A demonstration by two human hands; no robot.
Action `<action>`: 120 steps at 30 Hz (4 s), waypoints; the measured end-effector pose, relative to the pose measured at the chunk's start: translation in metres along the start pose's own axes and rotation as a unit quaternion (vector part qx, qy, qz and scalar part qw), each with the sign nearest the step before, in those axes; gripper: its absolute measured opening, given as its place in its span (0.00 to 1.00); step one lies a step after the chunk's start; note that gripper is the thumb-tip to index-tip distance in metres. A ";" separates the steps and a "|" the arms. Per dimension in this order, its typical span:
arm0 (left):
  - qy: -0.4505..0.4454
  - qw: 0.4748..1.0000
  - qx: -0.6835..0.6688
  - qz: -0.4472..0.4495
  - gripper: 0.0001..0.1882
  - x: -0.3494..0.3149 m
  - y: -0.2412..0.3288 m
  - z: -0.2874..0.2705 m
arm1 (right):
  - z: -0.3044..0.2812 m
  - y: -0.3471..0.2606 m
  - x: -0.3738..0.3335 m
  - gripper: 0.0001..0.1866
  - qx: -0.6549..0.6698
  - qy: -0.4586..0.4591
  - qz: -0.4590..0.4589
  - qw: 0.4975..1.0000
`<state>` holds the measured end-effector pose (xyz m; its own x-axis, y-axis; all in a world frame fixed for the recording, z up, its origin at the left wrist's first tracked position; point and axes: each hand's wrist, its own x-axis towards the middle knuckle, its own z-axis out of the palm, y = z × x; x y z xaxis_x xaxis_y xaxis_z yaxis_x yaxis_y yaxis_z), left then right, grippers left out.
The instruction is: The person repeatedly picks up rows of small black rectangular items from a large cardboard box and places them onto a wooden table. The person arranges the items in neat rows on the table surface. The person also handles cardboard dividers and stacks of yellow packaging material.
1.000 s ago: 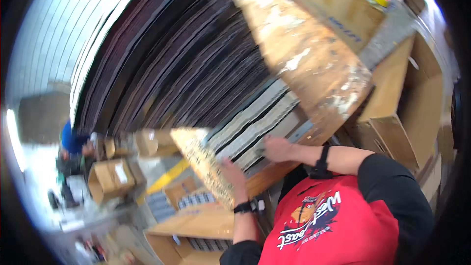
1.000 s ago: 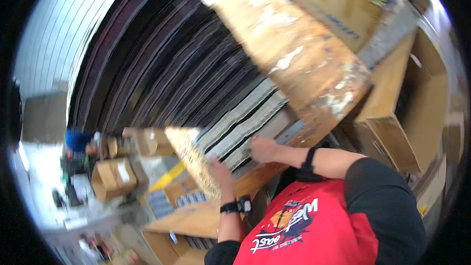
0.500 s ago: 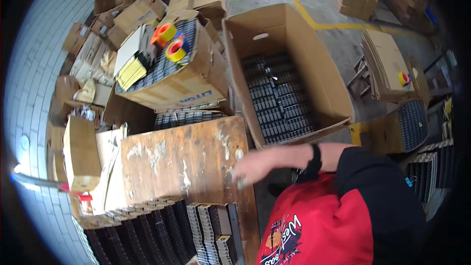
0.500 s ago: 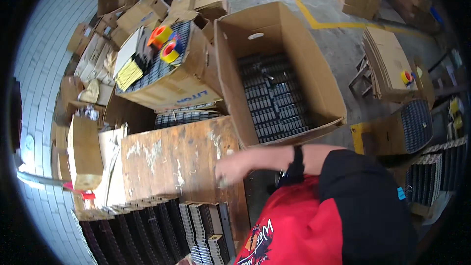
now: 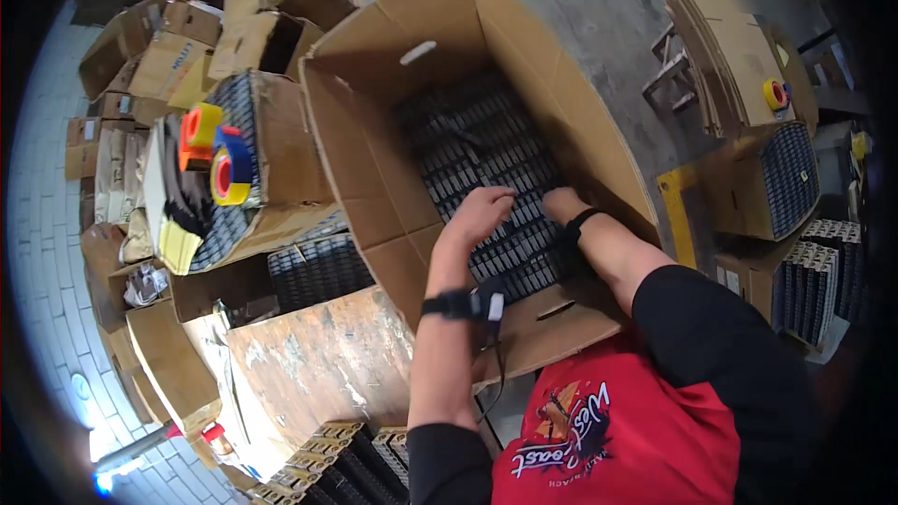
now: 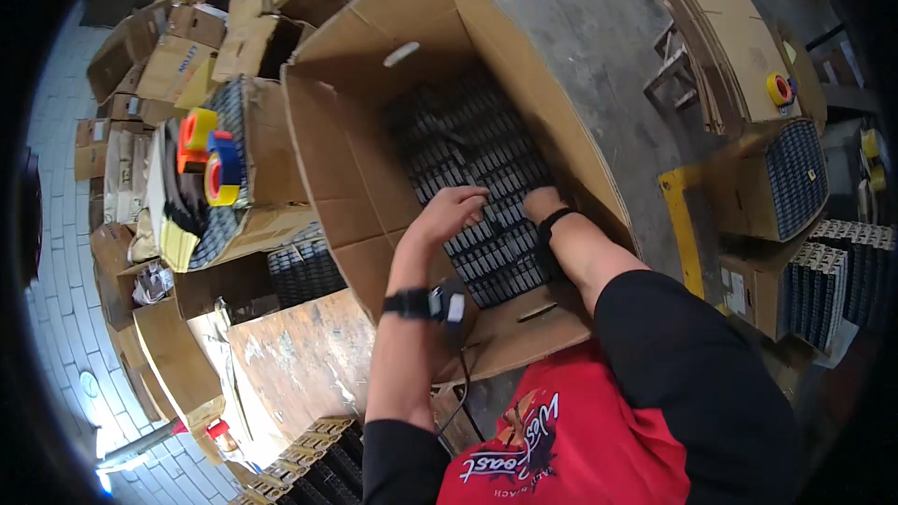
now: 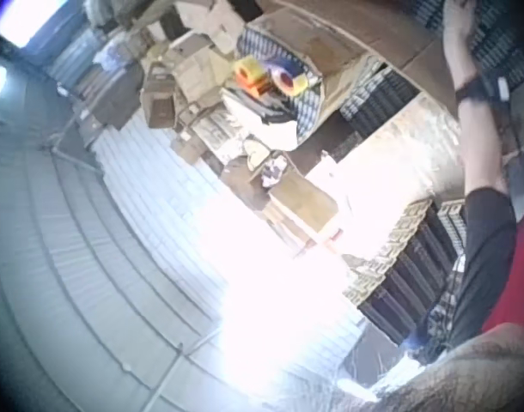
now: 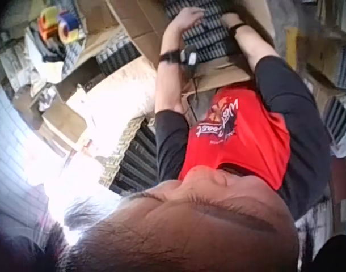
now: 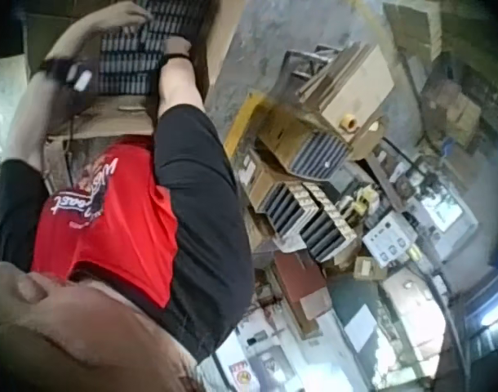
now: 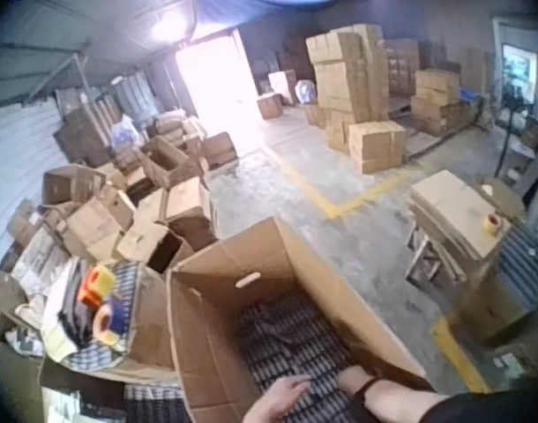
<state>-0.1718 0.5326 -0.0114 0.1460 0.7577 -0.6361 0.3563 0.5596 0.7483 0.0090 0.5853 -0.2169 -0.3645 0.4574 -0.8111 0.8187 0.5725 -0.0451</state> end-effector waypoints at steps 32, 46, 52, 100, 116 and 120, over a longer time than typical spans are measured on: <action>0.089 0.965 0.035 -0.245 0.19 0.060 -0.151 0.158 | 0.003 0.007 -0.036 0.13 0.204 -0.279 0.077 0.935; 0.139 0.935 -0.010 -0.327 0.25 0.057 -0.148 0.180 | 0.049 0.008 -0.038 0.22 0.321 -0.032 0.214 0.922; 0.166 0.938 -0.187 -0.241 0.30 0.055 -0.155 0.161 | 0.013 0.014 -0.034 0.22 0.335 -0.078 0.220 0.913; 0.703 0.605 -0.326 -0.180 0.12 -0.483 -0.291 0.345 | 0.114 -0.386 -0.325 0.15 -0.076 -0.050 -0.596 0.798; 0.720 0.619 0.094 -0.300 0.24 -0.515 -0.302 0.314 | 0.118 -0.417 -0.345 0.31 -0.205 0.105 -0.505 0.832; 0.571 0.743 0.245 -0.250 0.39 -0.489 -0.310 0.327 | 0.141 -0.414 -0.335 0.43 -0.148 0.187 -0.637 0.733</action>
<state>-0.0523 -0.1214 0.0064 -0.8956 0.4440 -0.0275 0.4367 0.8893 0.1358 -0.1458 0.0992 -0.0084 -0.8916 -0.4527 -0.0015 -0.4028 0.7948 -0.4540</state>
